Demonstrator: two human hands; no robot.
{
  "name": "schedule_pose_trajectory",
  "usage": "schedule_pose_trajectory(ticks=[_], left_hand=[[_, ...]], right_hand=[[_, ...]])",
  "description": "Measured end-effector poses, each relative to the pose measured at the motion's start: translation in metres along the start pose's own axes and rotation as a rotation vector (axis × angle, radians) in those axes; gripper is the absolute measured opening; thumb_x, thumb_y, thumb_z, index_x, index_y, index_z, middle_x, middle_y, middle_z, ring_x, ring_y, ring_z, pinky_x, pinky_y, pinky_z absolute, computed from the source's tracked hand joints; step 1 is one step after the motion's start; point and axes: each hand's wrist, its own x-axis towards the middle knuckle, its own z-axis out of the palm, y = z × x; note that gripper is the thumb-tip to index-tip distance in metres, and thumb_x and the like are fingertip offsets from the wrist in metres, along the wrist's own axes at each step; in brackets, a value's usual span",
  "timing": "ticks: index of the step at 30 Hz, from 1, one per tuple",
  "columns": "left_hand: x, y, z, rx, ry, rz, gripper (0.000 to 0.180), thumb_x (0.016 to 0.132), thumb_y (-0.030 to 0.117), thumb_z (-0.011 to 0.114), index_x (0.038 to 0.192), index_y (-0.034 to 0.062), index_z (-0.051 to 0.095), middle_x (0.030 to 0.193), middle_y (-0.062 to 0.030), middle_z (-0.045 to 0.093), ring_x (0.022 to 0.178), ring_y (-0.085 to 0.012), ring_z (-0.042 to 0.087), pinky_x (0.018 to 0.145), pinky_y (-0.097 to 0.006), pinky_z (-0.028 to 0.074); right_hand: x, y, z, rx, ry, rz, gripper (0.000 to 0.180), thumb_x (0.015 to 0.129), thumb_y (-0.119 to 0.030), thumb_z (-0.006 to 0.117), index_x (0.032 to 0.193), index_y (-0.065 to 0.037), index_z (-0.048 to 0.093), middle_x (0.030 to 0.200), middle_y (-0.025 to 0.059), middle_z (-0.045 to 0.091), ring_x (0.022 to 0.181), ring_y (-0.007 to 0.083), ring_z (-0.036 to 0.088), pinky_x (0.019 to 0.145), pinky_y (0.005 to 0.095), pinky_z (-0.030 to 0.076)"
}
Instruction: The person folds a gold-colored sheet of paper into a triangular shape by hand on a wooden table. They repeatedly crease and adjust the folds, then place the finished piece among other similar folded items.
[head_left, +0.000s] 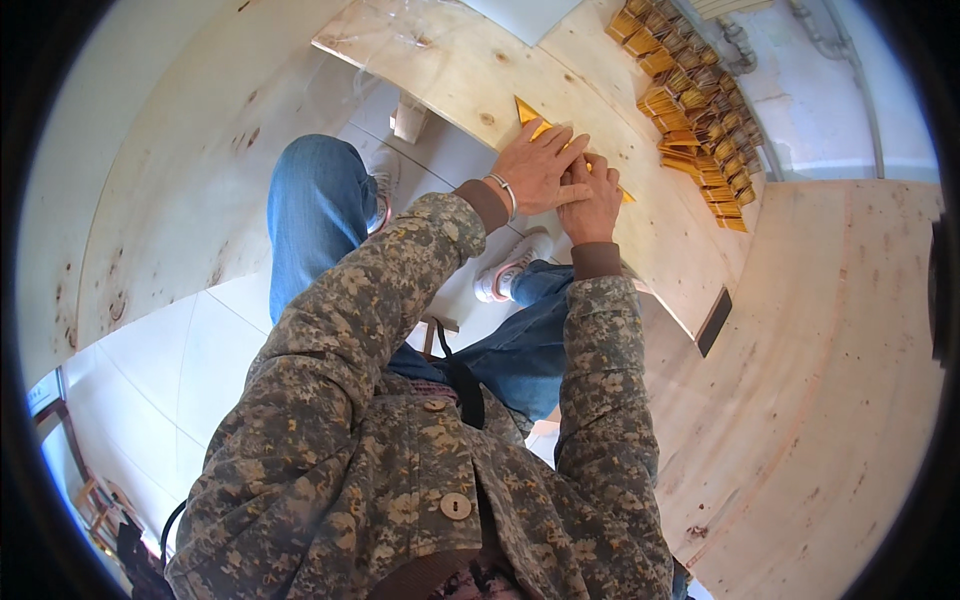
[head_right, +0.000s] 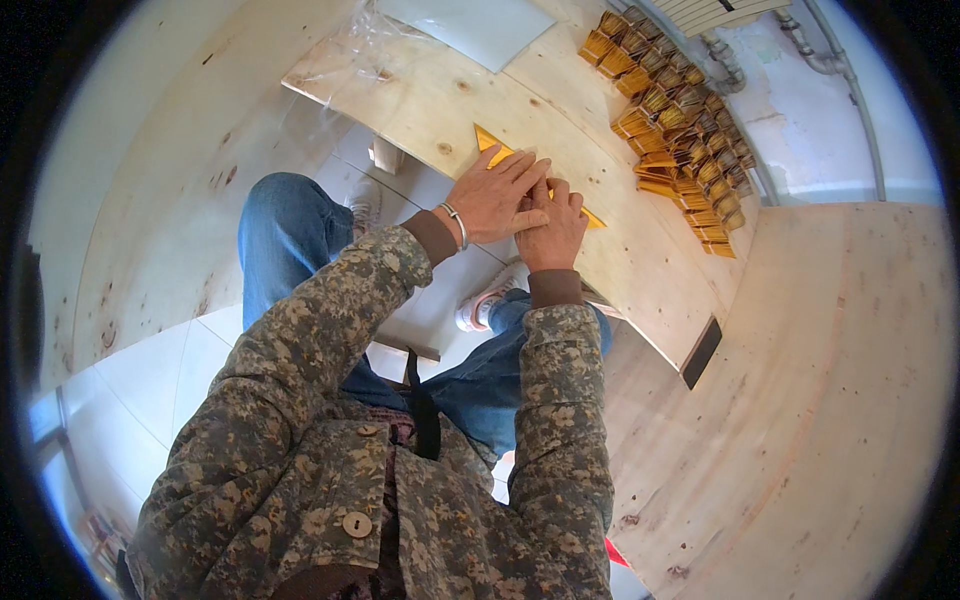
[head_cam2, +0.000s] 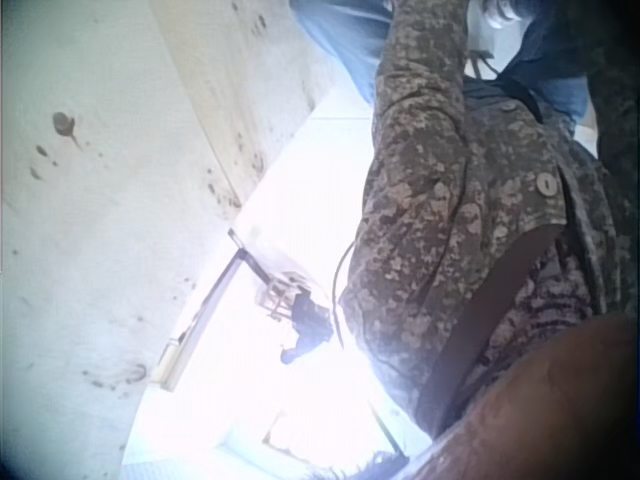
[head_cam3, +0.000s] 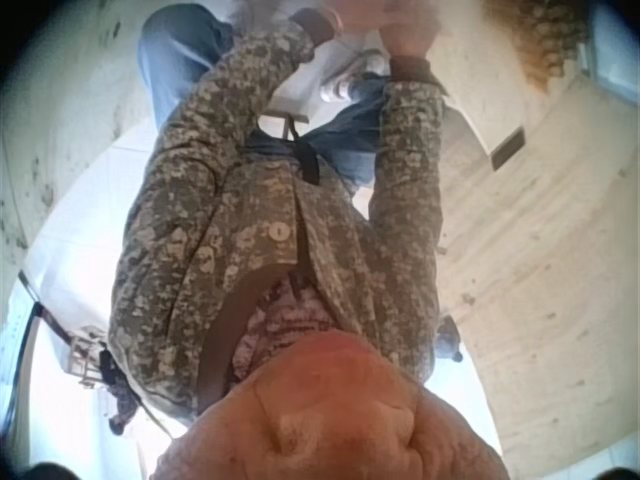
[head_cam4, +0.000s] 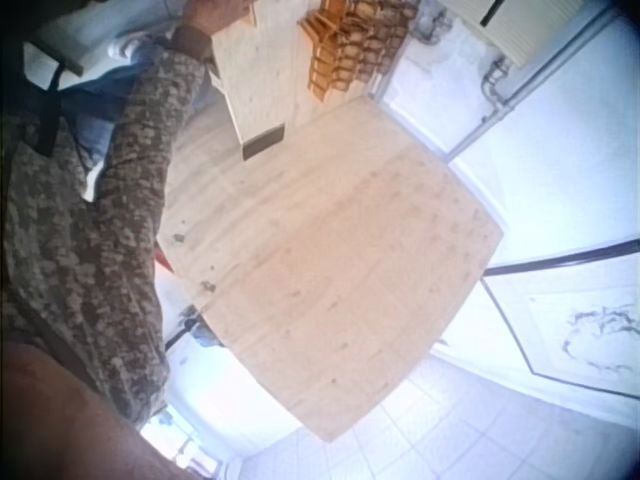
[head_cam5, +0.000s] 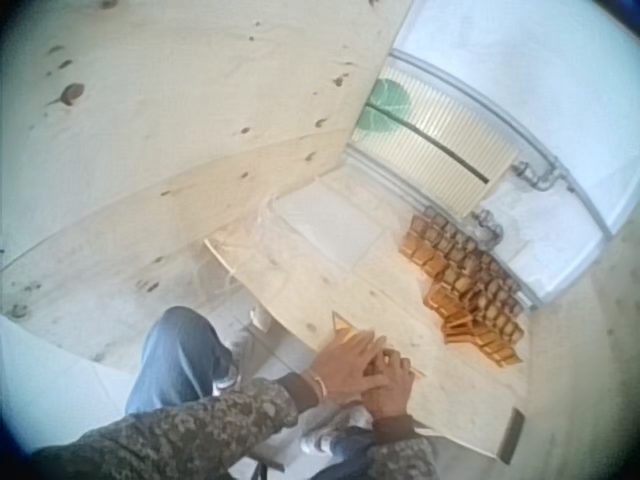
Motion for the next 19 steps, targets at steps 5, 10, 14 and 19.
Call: schedule_pose_trajectory(ticks=[5,10,14,19], left_hand=[[0.002,-0.007,-0.007,-0.028,-0.062,0.010,0.080,0.094,0.061,0.051,0.150,0.0058,0.040,0.147,-0.0196,0.050,0.142,-0.0284,0.040,0.119,-0.047,0.022],[-0.004,-0.021,-0.013,-0.005,0.001,0.063,0.081,0.091,0.058,0.057,0.151,0.0058,0.040,0.146,-0.0185,0.050,0.141,-0.0281,0.042,0.119,-0.044,0.026],[-0.006,-0.029,-0.013,-0.014,0.018,0.090,0.082,0.090,0.056,0.060,0.151,0.0057,0.039,0.146,-0.0179,0.050,0.140,-0.0280,0.043,0.118,-0.044,0.029],[-0.008,-0.035,-0.019,-0.001,0.010,0.079,0.084,0.090,0.059,0.060,0.152,0.0071,0.037,0.148,-0.0178,0.049,0.141,-0.0279,0.041,0.119,-0.043,0.027]], right_hand=[[-0.001,0.001,-0.001,0.019,-0.003,-0.021,0.045,0.092,-0.027,0.062,0.136,-0.017,0.057,0.124,0.0049,0.058,0.107,0.0305,0.054,0.086,0.0476,0.046],[-0.002,0.000,-0.001,0.017,0.050,-0.040,0.049,0.088,-0.021,0.064,0.137,-0.017,0.055,0.122,0.0053,0.058,0.106,0.0308,0.055,0.085,0.0476,0.047],[-0.001,0.000,-0.002,0.013,0.054,-0.043,0.052,0.086,-0.017,0.065,0.137,-0.016,0.054,0.121,0.0059,0.058,0.105,0.0310,0.055,0.083,0.0479,0.047],[-0.002,-0.001,-0.003,0.010,0.026,-0.035,0.052,0.087,-0.017,0.065,0.138,-0.016,0.054,0.121,0.0067,0.058,0.105,0.0311,0.055,0.083,0.0484,0.048]])
